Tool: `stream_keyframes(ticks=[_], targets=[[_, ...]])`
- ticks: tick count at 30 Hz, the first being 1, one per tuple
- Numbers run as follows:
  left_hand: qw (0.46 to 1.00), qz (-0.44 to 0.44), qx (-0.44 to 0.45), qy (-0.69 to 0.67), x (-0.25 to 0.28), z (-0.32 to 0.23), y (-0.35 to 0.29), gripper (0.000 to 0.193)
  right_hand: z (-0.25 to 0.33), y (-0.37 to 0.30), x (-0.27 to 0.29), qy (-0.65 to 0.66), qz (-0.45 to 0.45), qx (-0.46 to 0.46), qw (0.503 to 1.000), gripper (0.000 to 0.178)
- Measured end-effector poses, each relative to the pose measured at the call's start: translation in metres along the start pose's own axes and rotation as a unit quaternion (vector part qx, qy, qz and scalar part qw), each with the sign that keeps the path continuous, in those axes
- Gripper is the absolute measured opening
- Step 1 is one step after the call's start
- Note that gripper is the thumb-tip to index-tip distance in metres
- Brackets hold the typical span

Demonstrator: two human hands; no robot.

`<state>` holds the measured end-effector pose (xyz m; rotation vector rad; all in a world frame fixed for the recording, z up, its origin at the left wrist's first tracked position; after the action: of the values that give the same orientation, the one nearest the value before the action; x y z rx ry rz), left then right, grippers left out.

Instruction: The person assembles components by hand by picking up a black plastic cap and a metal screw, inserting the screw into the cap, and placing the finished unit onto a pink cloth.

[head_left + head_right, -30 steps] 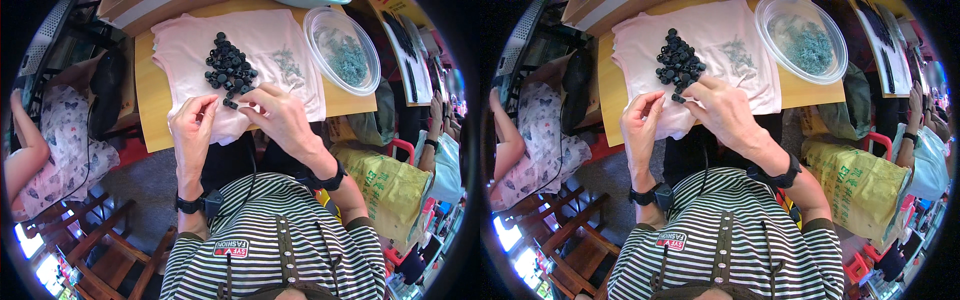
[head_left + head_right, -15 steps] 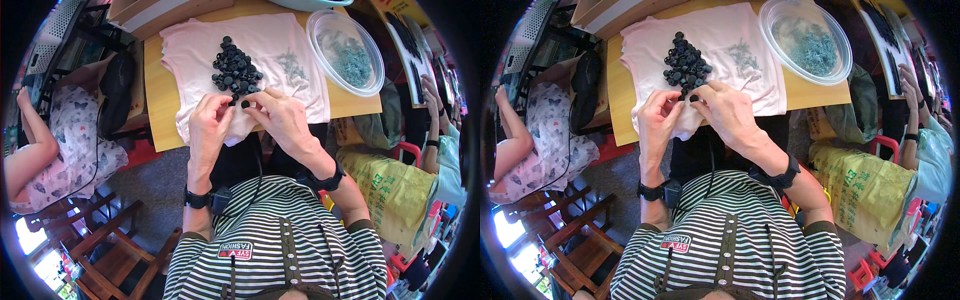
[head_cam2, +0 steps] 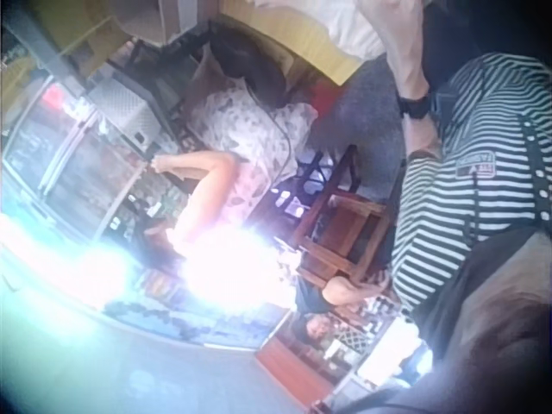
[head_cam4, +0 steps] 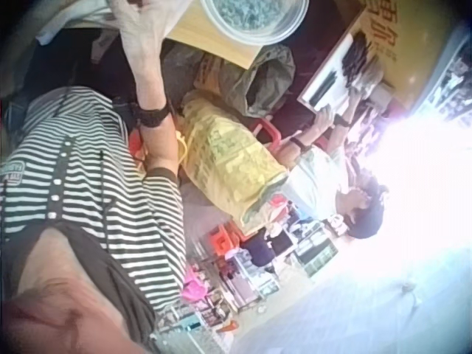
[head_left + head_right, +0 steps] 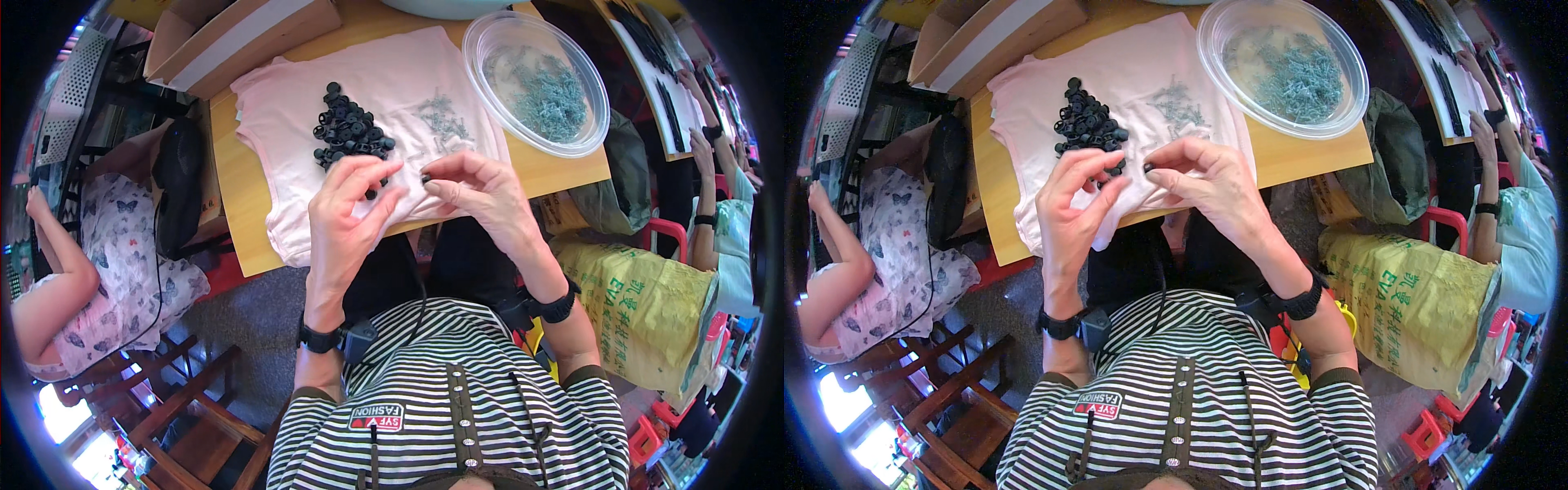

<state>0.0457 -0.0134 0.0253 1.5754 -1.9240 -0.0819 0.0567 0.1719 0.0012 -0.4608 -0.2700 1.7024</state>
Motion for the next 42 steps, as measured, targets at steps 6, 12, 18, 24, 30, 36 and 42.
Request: stream_keyframes(ticks=[6, 12, 18, 24, 30, 36, 42], targets=[[0.972, 0.040, -0.106, 0.205, -0.029, 0.015, 0.024, 0.015, 0.006, -0.004, 0.007, -0.360, -0.134, 0.186, 0.904, 0.016], [0.952, 0.067, -0.150, 0.259, -0.043, 0.020, 0.032, 0.013, 0.002, 0.000, 0.011, -0.349, -0.141, 0.184, 0.908, 0.017], [0.999, -0.009, 0.018, -0.048, -0.029, 0.000, 0.028, 0.009, 0.006, 0.002, 0.030, 0.072, -0.006, -0.008, 0.997, 0.025], [0.964, -0.069, 0.057, -0.250, -0.028, -0.001, 0.015, 0.021, 0.004, 0.001, 0.028, 0.321, 0.172, -0.075, 0.928, 0.026], [0.921, -0.136, 0.087, -0.354, -0.020, -0.021, 0.005, 0.012, 0.002, -0.003, 0.017, 0.326, 0.179, -0.088, 0.924, 0.025], [0.928, -0.167, 0.029, -0.332, -0.016, -0.012, -0.007, 0.014, 0.002, -0.006, 0.000, 0.307, 0.181, -0.097, 0.929, 0.025], [0.940, -0.158, 0.038, -0.301, -0.010, -0.007, -0.016, 0.016, 0.002, -0.007, -0.009, 0.286, 0.193, -0.097, 0.934, 0.025]])
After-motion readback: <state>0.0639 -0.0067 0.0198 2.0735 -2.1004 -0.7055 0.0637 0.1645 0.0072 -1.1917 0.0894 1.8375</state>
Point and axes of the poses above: each hand's wrist, its own y-axis towards the middle knuckle, its own x-axis out of the back of the hand, z = x × y, the point moved 2 cm from there along y, towards the middle knuckle, and after that the axes turned 12 degrees about -x, right-handed, at the moved point
